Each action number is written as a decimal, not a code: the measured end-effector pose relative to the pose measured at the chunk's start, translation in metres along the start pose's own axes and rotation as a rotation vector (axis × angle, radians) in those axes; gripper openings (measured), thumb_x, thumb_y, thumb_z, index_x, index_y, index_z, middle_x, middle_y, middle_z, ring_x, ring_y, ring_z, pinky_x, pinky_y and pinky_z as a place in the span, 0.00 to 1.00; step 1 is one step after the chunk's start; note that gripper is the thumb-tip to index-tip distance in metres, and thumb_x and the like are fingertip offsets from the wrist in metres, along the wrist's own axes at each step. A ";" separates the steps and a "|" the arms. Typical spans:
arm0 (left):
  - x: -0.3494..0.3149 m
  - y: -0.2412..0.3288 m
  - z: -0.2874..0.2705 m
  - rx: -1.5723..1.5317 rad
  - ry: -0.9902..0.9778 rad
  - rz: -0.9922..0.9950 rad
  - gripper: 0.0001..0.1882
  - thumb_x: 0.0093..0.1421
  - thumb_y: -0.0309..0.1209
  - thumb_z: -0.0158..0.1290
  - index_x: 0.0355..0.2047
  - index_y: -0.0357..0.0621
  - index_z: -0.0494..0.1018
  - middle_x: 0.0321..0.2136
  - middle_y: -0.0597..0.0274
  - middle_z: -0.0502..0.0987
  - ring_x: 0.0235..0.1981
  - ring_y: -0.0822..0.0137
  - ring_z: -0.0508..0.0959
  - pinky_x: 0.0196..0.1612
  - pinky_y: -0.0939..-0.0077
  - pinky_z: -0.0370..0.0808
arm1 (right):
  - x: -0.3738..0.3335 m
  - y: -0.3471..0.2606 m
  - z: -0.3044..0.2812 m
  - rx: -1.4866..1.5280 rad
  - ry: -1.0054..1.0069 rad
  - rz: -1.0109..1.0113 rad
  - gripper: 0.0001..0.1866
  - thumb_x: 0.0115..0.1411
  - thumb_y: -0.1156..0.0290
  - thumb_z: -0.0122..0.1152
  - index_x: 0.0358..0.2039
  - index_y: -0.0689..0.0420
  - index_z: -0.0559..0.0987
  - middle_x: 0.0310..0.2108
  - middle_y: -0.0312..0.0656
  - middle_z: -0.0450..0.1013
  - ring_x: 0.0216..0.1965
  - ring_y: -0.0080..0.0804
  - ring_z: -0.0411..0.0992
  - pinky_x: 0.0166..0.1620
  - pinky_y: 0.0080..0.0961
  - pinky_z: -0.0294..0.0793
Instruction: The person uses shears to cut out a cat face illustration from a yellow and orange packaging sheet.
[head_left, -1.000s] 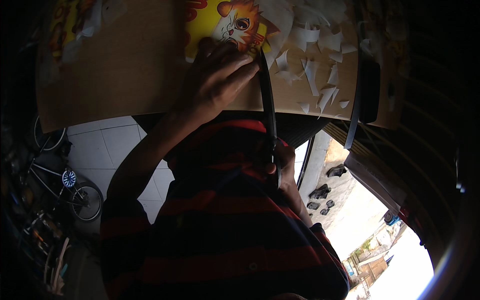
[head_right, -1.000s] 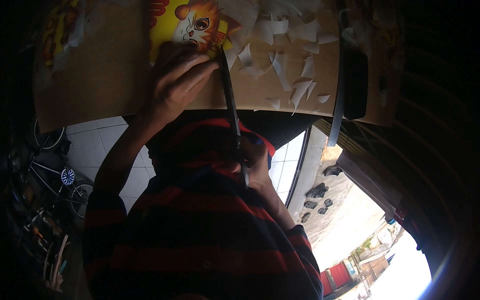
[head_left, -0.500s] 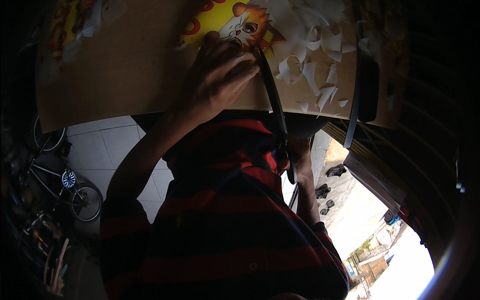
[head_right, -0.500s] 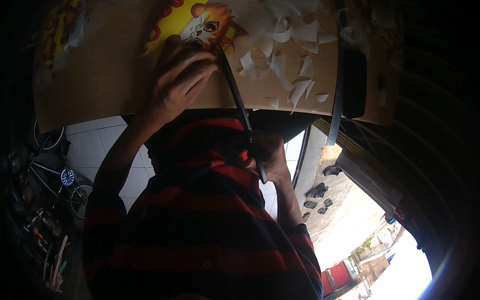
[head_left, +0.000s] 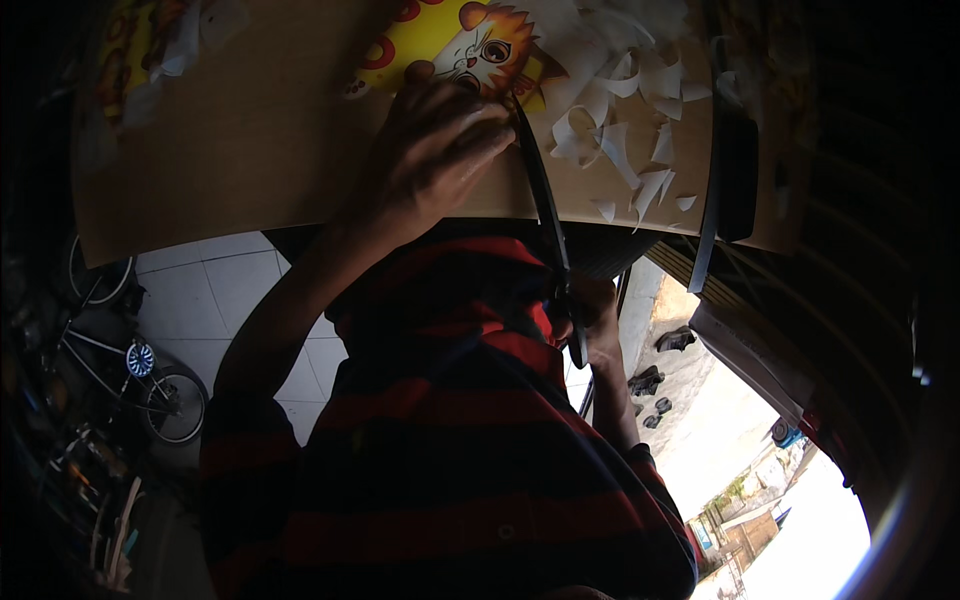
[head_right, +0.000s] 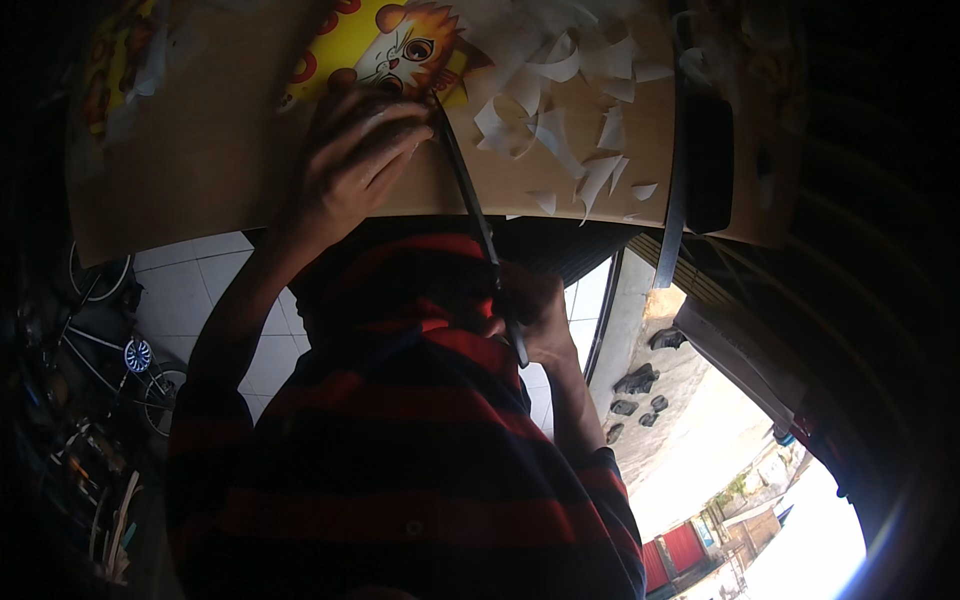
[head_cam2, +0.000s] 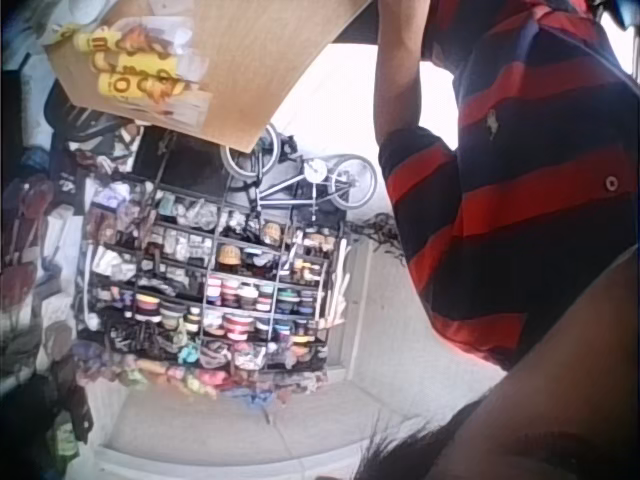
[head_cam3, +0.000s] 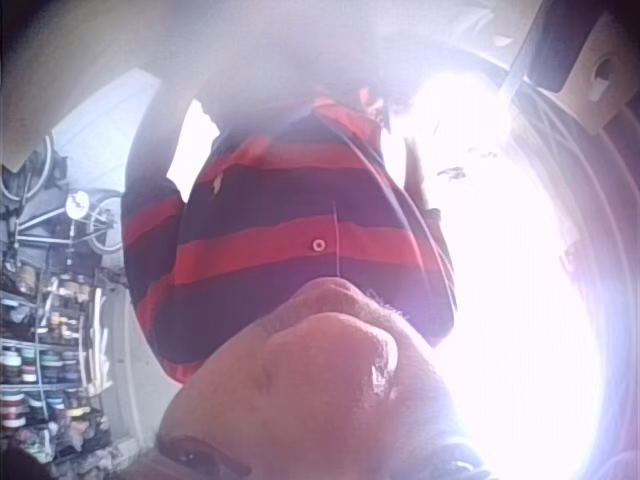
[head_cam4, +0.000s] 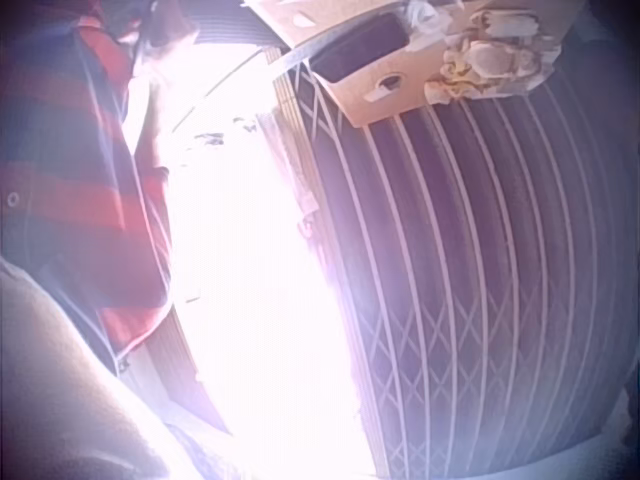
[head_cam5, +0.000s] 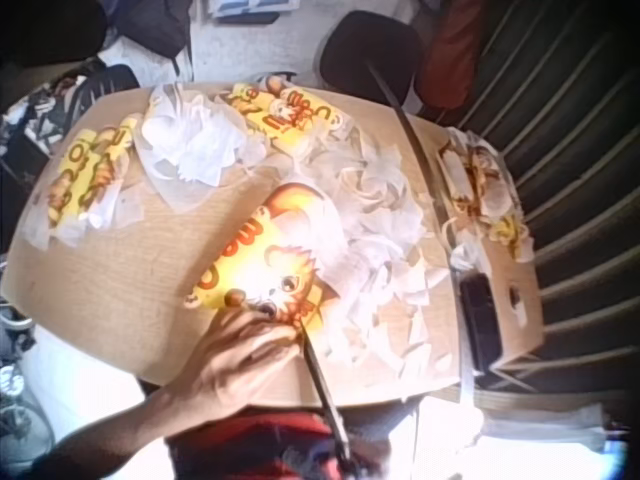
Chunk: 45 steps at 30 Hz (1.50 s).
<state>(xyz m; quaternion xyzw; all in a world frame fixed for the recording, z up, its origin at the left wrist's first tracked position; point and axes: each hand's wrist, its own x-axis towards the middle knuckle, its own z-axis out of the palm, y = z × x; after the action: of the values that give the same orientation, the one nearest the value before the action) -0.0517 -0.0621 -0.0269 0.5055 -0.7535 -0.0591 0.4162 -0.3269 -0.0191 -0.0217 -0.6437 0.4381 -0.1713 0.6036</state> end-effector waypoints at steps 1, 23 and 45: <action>0.000 0.000 0.000 -0.001 0.000 -0.001 0.13 0.47 0.22 0.62 0.33 0.43 0.74 0.35 0.65 0.75 0.38 0.64 0.74 0.48 0.59 0.67 | 0.000 -0.001 -0.001 -0.005 -0.015 0.012 0.40 0.42 0.32 0.67 0.30 0.64 0.76 0.17 0.38 0.67 0.17 0.22 0.63 0.21 0.25 0.61; -0.003 0.015 0.001 -0.145 -0.009 -0.193 0.12 0.50 0.21 0.60 0.36 0.44 0.75 0.35 0.64 0.76 0.39 0.63 0.77 0.42 0.67 0.73 | 0.002 0.011 0.010 0.017 0.012 -0.023 0.37 0.40 0.33 0.68 0.23 0.61 0.75 0.18 0.39 0.70 0.17 0.26 0.69 0.22 0.25 0.65; 0.006 0.032 -0.022 0.181 -0.323 -0.249 0.22 0.59 0.34 0.56 0.54 0.47 0.70 0.43 0.52 0.68 0.48 0.54 0.69 0.45 0.59 0.68 | 0.001 0.002 0.028 0.068 0.096 0.027 0.46 0.43 0.22 0.51 0.28 0.63 0.74 0.14 0.29 0.66 0.14 0.16 0.66 0.17 0.15 0.61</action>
<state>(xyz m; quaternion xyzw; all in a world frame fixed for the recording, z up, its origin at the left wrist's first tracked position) -0.0601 -0.0446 0.0072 0.6140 -0.7443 -0.1223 0.2325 -0.3065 -0.0020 -0.0294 -0.6080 0.4691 -0.2086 0.6056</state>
